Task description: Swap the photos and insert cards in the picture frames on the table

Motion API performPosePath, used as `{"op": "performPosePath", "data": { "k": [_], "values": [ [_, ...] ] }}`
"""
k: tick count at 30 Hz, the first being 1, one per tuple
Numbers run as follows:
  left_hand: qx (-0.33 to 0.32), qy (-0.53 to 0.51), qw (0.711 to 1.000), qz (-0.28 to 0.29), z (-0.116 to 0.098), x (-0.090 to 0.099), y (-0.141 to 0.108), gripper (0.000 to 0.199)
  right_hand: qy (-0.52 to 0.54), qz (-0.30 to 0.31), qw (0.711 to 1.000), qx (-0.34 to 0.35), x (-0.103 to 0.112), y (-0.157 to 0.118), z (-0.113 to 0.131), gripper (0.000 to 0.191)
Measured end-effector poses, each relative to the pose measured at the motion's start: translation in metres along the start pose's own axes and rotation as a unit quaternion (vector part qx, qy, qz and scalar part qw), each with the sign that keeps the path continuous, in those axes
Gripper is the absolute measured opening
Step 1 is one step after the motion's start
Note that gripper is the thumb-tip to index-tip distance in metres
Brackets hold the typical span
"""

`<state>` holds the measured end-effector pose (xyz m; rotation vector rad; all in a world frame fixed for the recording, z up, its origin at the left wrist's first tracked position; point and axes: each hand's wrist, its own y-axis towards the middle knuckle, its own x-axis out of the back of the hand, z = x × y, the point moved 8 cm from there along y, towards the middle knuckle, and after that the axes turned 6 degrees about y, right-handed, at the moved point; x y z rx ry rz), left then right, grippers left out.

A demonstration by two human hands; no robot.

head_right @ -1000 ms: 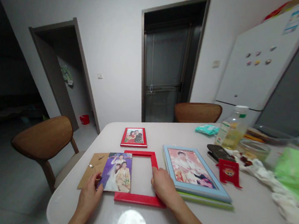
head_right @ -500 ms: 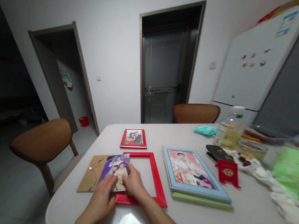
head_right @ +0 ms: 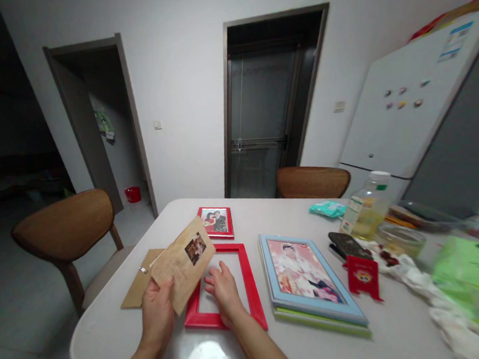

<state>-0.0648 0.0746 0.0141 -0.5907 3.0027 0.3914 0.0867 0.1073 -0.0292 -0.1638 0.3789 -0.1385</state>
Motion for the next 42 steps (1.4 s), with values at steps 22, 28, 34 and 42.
{"op": "performPosePath", "data": {
  "k": [22,28,34,42],
  "values": [
    [-0.151,0.393,0.86,0.287,0.025,-0.049,-0.042,0.039,-0.436,-0.061,0.888,0.134,0.065,0.044,0.044,0.046],
    [-0.152,0.4,0.851,0.302,0.022,-0.049,-0.042,0.033,-0.527,-0.074,0.832,0.156,0.06,0.041,0.051,0.034],
    [-0.187,0.411,0.835,0.314,0.02,-0.048,-0.046,0.031,-0.652,-0.099,0.732,0.172,0.058,0.033,0.049,0.03],
    [-0.134,0.58,0.789,0.153,0.026,0.045,0.027,0.042,-0.636,-0.04,0.727,0.256,0.015,0.007,0.052,0.037]
  ]
}}
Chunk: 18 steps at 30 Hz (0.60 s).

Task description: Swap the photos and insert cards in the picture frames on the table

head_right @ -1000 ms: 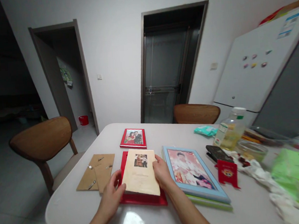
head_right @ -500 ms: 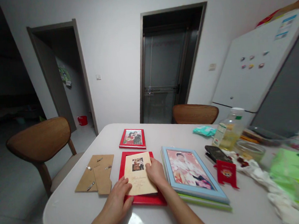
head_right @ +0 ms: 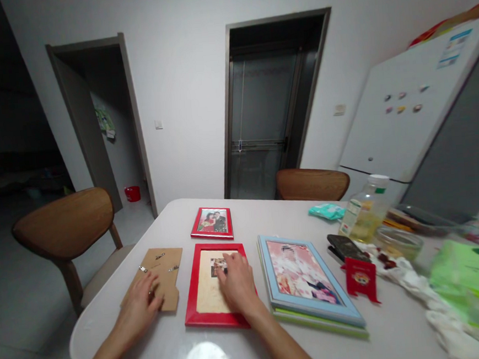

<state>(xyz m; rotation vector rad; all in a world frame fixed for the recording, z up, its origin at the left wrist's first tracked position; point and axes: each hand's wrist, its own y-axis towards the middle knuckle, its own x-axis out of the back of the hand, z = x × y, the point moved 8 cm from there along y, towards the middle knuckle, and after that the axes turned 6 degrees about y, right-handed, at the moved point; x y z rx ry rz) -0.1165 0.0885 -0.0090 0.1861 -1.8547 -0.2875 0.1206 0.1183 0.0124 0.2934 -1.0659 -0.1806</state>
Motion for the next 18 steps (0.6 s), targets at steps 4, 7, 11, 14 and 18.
{"op": "performPosePath", "data": {
  "k": [4,7,11,14,18],
  "values": [
    [0.033,0.027,0.999,0.028,0.047,-0.002,0.002,0.049,0.069,0.065,0.989,0.114,-0.028,-0.018,0.072,0.035],
    [0.019,0.03,0.998,0.061,0.053,-0.005,-0.004,0.053,0.062,0.101,0.98,0.157,-0.055,-0.031,0.113,0.042],
    [0.019,0.029,0.997,0.064,0.051,-0.005,-0.009,0.05,0.042,0.104,0.983,0.145,-0.079,-0.032,0.129,0.045],
    [0.013,0.028,0.998,0.049,0.054,-0.008,-0.011,0.05,0.091,0.09,0.983,0.131,-0.082,-0.027,0.128,0.04],
    [-0.044,0.028,0.998,-0.018,0.051,-0.003,-0.009,0.049,0.182,0.065,0.972,0.131,-0.058,-0.023,0.127,0.029]
  ]
}}
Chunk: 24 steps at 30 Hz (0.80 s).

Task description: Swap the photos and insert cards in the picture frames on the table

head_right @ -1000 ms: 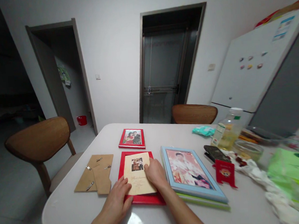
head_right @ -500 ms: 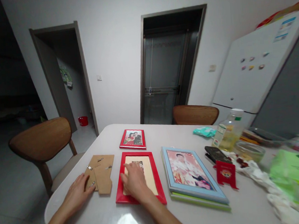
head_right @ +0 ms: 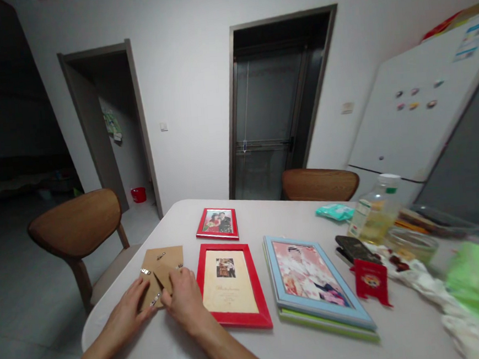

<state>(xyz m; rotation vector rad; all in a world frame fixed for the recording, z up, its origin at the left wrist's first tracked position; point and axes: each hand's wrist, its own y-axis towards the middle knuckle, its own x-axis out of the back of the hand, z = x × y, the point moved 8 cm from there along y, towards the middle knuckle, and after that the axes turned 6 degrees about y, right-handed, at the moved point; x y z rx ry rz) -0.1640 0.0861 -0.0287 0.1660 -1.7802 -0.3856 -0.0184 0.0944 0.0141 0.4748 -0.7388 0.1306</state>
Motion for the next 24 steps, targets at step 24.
{"op": "performPosePath", "data": {
  "k": [24],
  "values": [
    [-0.16,-0.086,0.983,0.001,-0.172,-0.022,0.009,0.027,-0.091,-0.048,0.993,-0.06,0.123,-0.074,-0.097,0.029]
  ]
}}
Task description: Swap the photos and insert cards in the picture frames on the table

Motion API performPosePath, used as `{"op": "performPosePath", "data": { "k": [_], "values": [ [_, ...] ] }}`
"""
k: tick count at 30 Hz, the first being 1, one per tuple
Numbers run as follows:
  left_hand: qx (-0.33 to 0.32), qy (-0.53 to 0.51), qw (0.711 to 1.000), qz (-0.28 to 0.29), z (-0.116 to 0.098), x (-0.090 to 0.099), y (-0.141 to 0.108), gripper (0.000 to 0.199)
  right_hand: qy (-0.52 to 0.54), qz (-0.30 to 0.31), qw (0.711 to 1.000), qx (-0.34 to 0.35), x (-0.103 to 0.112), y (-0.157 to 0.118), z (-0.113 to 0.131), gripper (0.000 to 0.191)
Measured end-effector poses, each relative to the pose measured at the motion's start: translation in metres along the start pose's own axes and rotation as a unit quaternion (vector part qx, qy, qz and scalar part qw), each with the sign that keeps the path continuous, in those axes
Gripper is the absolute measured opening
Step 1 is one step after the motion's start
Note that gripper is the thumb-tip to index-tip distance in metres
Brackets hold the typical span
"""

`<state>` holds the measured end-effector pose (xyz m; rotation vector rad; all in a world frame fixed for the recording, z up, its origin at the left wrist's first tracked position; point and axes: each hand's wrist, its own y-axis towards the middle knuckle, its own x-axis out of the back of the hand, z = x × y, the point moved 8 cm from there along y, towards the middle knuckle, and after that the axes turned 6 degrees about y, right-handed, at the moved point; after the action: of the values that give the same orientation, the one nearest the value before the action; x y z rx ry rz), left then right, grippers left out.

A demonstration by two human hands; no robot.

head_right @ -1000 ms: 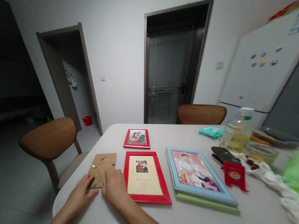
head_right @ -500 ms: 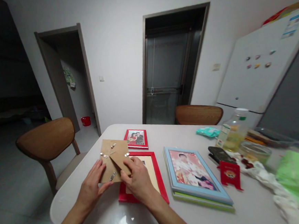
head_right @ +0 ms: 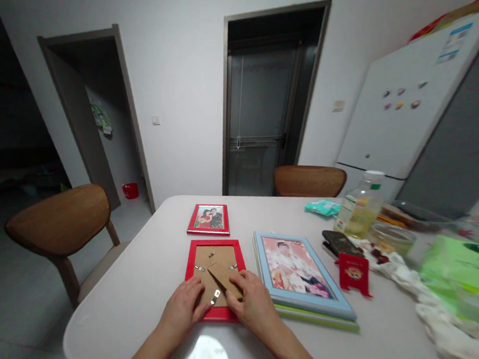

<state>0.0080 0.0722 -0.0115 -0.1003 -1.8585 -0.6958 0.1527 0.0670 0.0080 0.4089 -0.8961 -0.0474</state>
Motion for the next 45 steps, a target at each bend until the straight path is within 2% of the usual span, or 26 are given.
{"op": "performPosePath", "data": {
  "k": [7,12,16,20,25,32,34,36,40,45],
  "values": [
    [-0.003,-0.027,0.999,0.02,0.001,0.005,-0.003,0.016,-0.028,-0.017,0.999,0.025,-0.015,-0.009,-0.002,0.028],
    [-0.001,-0.041,0.999,0.028,0.001,0.008,-0.007,0.015,-0.058,0.028,0.997,0.034,-0.018,-0.003,0.007,0.023],
    [0.001,-0.041,0.998,0.043,0.001,0.007,-0.012,0.036,-0.104,0.034,0.994,0.015,-0.018,0.018,0.002,0.028],
    [0.006,-0.044,0.998,0.046,0.002,0.005,-0.014,0.035,-0.143,0.033,0.989,-0.017,-0.024,0.036,-0.012,0.027],
    [0.026,-0.04,0.998,0.047,0.006,0.003,-0.013,0.037,-0.109,0.038,0.993,-0.023,-0.032,0.038,-0.018,0.03],
    [0.03,-0.036,0.998,0.052,0.005,0.004,-0.013,0.042,-0.094,0.028,0.995,-0.024,-0.029,0.037,-0.017,0.029],
    [0.026,-0.038,0.997,0.054,0.005,0.003,-0.013,0.042,-0.095,0.016,0.995,-0.004,-0.027,0.033,-0.01,0.027],
    [0.023,-0.041,0.997,0.055,0.005,0.002,-0.013,0.041,-0.081,0.016,0.996,0.046,-0.027,0.025,0.004,0.03],
    [0.023,-0.05,0.997,0.054,0.006,0.002,-0.014,0.031,-0.02,0.091,0.984,0.15,-0.038,0.002,0.033,0.027],
    [0.014,-0.062,0.997,0.044,0.007,0.002,-0.014,0.027,-0.018,0.115,0.977,0.18,-0.035,-0.008,0.046,0.021]
  ]
}}
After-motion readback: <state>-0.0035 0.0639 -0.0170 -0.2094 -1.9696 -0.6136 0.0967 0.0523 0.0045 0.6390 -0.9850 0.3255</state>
